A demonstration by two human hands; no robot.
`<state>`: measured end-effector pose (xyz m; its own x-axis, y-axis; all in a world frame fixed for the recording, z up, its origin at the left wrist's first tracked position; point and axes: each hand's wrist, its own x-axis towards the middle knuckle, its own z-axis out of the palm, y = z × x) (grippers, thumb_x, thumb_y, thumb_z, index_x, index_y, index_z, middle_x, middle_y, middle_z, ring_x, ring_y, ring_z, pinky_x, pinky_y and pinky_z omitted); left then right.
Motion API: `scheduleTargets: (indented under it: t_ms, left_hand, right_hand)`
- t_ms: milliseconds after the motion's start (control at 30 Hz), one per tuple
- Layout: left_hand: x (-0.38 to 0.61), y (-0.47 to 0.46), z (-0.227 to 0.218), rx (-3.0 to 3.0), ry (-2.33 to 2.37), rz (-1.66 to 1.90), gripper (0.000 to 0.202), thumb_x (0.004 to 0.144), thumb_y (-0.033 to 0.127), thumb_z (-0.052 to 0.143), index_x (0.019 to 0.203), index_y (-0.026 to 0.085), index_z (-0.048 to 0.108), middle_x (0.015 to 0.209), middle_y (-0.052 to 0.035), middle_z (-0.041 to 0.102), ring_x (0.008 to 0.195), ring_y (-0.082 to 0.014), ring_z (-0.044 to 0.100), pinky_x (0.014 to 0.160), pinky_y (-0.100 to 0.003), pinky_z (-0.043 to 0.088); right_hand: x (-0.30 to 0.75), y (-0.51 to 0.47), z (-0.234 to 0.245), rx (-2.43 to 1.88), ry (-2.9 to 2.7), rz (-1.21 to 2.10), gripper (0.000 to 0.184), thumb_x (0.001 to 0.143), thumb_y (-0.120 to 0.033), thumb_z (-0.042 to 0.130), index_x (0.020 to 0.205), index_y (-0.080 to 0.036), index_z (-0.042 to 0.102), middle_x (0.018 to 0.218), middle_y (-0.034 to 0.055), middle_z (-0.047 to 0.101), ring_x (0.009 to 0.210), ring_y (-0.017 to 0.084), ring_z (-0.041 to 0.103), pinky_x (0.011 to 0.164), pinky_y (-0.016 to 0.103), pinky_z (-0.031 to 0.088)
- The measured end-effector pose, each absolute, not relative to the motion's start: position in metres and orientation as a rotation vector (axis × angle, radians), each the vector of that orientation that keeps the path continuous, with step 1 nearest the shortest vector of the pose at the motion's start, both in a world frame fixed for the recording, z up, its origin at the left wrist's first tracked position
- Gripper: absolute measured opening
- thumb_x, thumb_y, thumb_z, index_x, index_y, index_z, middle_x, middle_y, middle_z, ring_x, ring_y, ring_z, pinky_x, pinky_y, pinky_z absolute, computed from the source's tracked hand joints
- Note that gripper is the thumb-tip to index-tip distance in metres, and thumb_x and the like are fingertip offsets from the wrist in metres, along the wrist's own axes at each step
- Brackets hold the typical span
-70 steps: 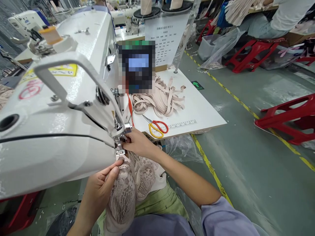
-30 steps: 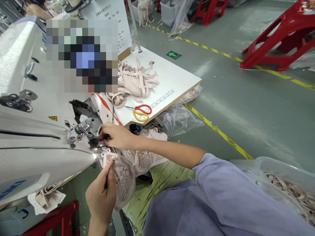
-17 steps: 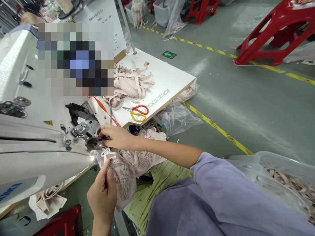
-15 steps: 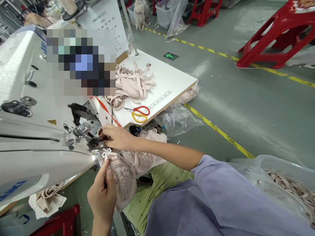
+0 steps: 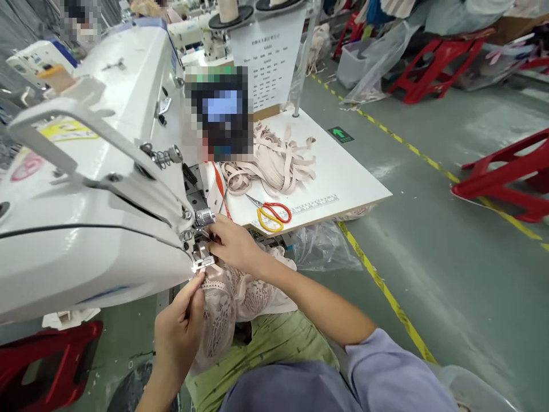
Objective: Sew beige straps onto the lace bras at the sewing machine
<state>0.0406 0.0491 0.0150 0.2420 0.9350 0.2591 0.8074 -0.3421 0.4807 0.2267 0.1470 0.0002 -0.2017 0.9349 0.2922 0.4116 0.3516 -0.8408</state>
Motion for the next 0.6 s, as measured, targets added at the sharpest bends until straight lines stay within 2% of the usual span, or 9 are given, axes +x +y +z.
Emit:
scheduleTargets:
  t_ms: [67,133,233,400,600]
  left_hand:
    - [0.040,0.050,0.016,2.263,1.636,0.732,0.033,0.095,0.031,0.047,0.115,0.022,0.072,0.083,-0.0062,0.078,0.055,-0.0149,0.069,0.051,-0.019,0.051]
    - [0.039,0.051,0.016,2.267,1.646,0.730,0.035,0.094,0.030,0.046,0.117,0.022,0.071,0.081,-0.0058,0.078,0.049,-0.0139,0.066,0.046,-0.019,0.048]
    - [0.038,0.053,0.015,2.293,1.653,0.736,0.035,0.093,0.029,0.047,0.118,0.023,0.071,0.086,-0.0061,0.079,0.060,-0.0165,0.071,0.052,-0.020,0.052]
    - [0.037,0.054,0.012,2.291,1.647,0.751,0.034,0.092,0.031,0.049,0.117,0.025,0.071,0.102,-0.0066,0.077,0.086,-0.0218,0.074,0.068,-0.025,0.058]
    - [0.035,0.053,0.012,2.258,1.638,0.750,0.035,0.094,0.034,0.047,0.120,0.026,0.070,0.107,-0.0072,0.076,0.086,-0.0226,0.074,0.068,-0.025,0.059]
  right_hand:
    - [0.227,0.148,0.003,-1.182,-1.783,0.786,0.007,0.074,-0.012,0.058,0.074,-0.018,0.056,0.097,0.0076,0.060,0.088,0.024,0.056,0.069,0.032,0.044]
    - [0.227,0.150,0.006,-1.166,-1.787,0.786,0.011,0.073,-0.009,0.058,0.078,-0.020,0.058,0.102,0.0095,0.062,0.094,0.027,0.058,0.073,0.035,0.047]
    - [0.226,0.151,0.006,-1.155,-1.796,0.776,0.015,0.074,-0.008,0.058,0.082,-0.021,0.060,0.104,0.0104,0.062,0.101,0.029,0.057,0.079,0.038,0.049]
    - [0.225,0.153,-0.002,-1.132,-1.795,0.738,0.018,0.076,-0.007,0.056,0.086,-0.020,0.060,0.102,0.0073,0.060,0.099,0.025,0.058,0.084,0.036,0.049]
    - [0.225,0.152,-0.001,-1.099,-1.736,0.782,0.020,0.077,-0.007,0.057,0.089,-0.022,0.061,0.105,0.0058,0.062,0.103,0.024,0.058,0.087,0.035,0.048]
